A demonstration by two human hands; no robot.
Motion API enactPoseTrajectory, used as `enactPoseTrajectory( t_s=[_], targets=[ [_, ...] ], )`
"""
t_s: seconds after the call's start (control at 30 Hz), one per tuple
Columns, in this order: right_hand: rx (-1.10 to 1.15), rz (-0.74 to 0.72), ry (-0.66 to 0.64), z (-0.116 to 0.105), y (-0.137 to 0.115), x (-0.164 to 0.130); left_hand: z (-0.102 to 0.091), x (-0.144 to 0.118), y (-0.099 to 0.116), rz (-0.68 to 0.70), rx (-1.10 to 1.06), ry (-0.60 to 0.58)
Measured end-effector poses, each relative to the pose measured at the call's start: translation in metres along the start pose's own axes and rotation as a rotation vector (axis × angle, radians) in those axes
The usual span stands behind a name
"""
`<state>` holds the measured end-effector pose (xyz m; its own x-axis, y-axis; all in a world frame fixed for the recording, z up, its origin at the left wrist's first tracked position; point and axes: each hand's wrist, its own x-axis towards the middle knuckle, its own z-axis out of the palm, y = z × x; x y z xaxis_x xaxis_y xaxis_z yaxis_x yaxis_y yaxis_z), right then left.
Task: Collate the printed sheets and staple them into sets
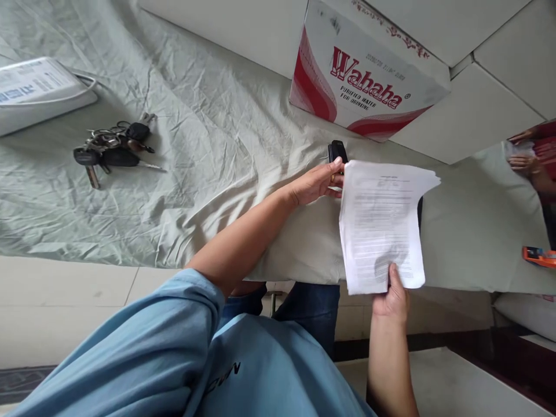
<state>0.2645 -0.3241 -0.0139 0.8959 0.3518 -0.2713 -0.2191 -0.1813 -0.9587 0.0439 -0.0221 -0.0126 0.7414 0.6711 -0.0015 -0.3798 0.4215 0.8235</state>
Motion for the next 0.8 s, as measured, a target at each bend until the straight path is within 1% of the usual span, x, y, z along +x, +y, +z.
enactPoseTrajectory(
  t_s=[0.1,0.17,0.23,0.3,0.4,0.47,0.5,0.53,0.6,0.63,0.73,0.8],
  targets=[
    [0.023,0.001,-0.053,0.021,0.011,-0.011,0.001,0.000,-0.011,-0.033,-0.001,-0.059],
    [0.018,0.006,-0.103,0.032,0.017,-0.023,-0.001,0.000,-0.017,-0.035,0.055,-0.040],
    [0.003,0.000,-0.173,0.036,0.016,-0.030,-0.004,0.001,-0.021,-0.019,0.103,-0.002],
    [0.008,-0.021,-0.221,0.032,0.007,-0.028,-0.007,0.001,-0.020,-0.006,0.110,0.032],
    [0.041,-0.037,-0.227,0.018,-0.017,-0.006,-0.009,0.002,-0.014,-0.028,0.089,0.059],
    [0.009,-0.026,-0.299,0.014,-0.034,0.014,-0.009,0.001,-0.011,-0.067,0.079,0.064],
    [-0.025,-0.034,-0.339,0.016,-0.040,0.024,-0.008,0.000,-0.010,-0.086,0.075,0.062],
    [-0.066,-0.048,-0.383,0.020,-0.044,0.033,-0.008,-0.001,-0.009,-0.099,0.072,0.060],
    [-0.105,-0.120,-0.428,0.036,-0.047,0.049,-0.006,-0.002,-0.008,-0.112,0.063,0.057],
    [-0.108,-0.179,-0.422,0.046,-0.047,0.056,-0.006,-0.003,-0.008,-0.116,0.053,0.057],
    [-0.129,-0.368,-0.330,0.075,-0.043,0.077,-0.010,-0.002,-0.011,-0.110,0.002,0.080],
    [-0.151,-0.445,-0.279,0.086,-0.041,0.090,-0.013,-0.001,-0.013,-0.096,-0.033,0.102]
  ],
)
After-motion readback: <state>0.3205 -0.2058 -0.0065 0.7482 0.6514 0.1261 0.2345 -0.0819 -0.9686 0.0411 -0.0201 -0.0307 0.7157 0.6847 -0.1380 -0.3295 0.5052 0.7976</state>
